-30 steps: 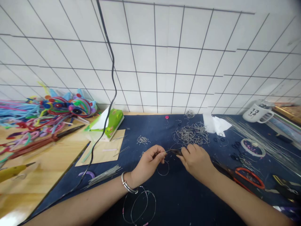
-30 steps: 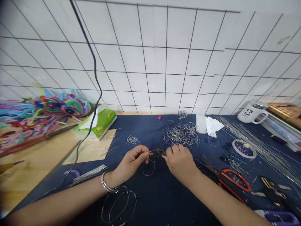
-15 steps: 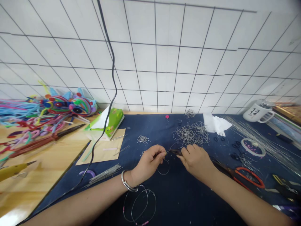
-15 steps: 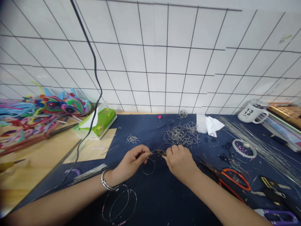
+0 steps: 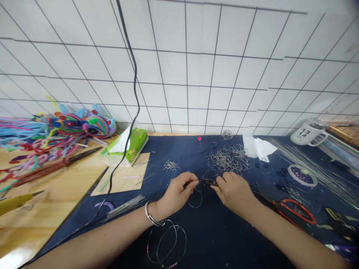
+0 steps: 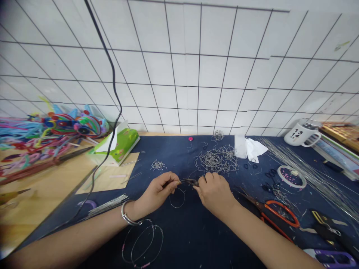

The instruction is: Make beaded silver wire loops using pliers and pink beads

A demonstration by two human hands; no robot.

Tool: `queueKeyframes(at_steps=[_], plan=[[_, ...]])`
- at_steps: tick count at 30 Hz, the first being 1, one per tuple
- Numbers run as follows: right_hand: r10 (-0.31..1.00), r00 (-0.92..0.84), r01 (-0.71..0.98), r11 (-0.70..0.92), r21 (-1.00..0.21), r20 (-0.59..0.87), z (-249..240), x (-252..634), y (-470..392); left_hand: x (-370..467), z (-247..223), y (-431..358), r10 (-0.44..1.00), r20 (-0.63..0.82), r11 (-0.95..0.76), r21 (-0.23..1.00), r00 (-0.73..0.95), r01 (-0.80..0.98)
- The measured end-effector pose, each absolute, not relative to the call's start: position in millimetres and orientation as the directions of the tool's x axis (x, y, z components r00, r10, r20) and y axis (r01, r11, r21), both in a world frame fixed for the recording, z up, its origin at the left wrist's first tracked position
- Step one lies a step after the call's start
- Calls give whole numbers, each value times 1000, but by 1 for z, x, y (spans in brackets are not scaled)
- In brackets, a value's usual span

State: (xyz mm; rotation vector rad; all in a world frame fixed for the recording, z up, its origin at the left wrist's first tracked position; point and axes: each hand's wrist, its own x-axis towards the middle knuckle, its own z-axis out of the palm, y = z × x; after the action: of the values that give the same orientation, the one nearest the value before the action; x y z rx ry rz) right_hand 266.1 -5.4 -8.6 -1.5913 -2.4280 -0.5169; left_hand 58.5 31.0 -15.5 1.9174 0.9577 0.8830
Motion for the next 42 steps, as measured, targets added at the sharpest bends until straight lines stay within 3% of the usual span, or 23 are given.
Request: queueKeyframes(at_steps=[42], plan=[[892, -396, 918, 379, 118, 216, -7, 268, -6, 56, -14, 32, 791, 284, -525, 769, 541, 364]])
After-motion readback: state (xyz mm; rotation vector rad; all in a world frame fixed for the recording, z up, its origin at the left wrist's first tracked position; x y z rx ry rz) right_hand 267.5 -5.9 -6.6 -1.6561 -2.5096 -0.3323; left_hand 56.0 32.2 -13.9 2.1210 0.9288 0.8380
